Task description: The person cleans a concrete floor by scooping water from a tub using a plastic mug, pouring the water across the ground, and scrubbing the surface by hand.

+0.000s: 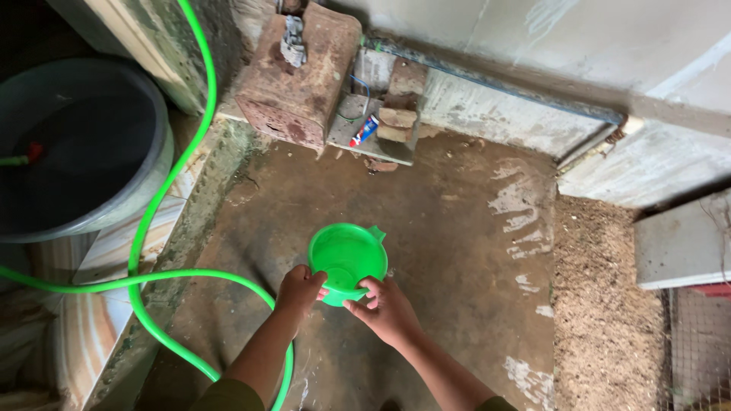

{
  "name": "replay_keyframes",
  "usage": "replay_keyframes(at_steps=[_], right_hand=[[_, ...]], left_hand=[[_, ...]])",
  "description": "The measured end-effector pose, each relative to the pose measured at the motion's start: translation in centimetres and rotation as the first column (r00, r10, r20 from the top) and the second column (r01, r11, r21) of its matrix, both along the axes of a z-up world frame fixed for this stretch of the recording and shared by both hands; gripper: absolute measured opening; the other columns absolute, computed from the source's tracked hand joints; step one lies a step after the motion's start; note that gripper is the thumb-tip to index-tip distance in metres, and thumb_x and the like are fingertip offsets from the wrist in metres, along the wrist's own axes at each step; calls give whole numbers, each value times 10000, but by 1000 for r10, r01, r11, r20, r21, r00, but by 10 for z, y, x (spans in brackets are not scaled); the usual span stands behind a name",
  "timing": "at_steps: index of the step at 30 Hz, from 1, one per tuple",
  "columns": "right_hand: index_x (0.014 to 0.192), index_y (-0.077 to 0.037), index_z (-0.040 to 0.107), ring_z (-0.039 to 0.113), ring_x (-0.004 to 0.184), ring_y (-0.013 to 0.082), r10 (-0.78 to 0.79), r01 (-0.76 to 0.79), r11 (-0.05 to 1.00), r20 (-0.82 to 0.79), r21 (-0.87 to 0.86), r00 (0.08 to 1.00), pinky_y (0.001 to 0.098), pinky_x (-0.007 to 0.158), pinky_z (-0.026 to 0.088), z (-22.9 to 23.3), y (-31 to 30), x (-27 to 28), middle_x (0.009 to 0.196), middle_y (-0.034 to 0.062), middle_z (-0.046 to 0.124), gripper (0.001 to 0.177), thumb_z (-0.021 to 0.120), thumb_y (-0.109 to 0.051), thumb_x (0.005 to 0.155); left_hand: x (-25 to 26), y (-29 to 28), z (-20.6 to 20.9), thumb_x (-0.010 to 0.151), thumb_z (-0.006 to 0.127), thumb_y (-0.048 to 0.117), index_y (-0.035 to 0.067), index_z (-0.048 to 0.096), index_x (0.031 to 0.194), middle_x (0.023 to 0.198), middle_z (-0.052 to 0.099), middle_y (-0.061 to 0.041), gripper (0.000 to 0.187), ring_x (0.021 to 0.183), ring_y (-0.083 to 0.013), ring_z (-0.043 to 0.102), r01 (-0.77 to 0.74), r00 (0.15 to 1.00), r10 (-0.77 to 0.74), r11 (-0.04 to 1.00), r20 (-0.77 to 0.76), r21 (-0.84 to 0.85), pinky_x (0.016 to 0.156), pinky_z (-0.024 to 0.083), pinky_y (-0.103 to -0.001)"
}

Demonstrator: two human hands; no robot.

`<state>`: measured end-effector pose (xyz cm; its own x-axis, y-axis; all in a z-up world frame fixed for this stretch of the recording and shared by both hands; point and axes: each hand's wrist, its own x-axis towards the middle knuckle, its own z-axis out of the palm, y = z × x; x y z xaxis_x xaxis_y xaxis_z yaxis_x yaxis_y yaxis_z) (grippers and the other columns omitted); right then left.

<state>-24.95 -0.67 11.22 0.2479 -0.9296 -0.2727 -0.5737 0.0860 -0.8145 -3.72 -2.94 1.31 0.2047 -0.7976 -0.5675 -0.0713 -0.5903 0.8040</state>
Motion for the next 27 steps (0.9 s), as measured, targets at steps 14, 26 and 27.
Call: replay_keyframes(at_steps=[14, 26, 27], right_hand=[[1314, -157, 643, 663, 1131, 325, 319, -332, 911, -90, -244, 943, 426, 930, 550, -2, -102, 123, 1272, 170, 621, 693, 842, -543, 774], [1213, -145, 660, 644, 1131, 391, 516, -560, 785, -218, -265, 828, 473, 889, 558, -20, -196, 365, 1323, 204, 577, 552, 869, -408, 775], [1183, -147, 685, 652, 1130, 386, 545, -573, 761, -181, -304, 819, 468, 888, 563, -18, -202, 384, 1306, 196, 597, 516, 868, -387, 763]], left_hand=[[150, -51, 20, 868, 655, 228, 0, 539, 789, 714, 719, -184, 268, 661, -255, 751, -159, 980, 170, 982, 104, -104, 632, 581, -379], [366, -70, 2, 857, 616, 284, 10, 658, 963, 815, 734, -178, 297, 717, -228, 739, -442, 890, 445, 896, -101, 49, 712, 613, -351], [384, -72, 6, 846, 620, 283, 16, 666, 965, 828, 738, -140, 296, 717, -236, 741, -452, 888, 454, 891, -80, 40, 706, 601, -361]])
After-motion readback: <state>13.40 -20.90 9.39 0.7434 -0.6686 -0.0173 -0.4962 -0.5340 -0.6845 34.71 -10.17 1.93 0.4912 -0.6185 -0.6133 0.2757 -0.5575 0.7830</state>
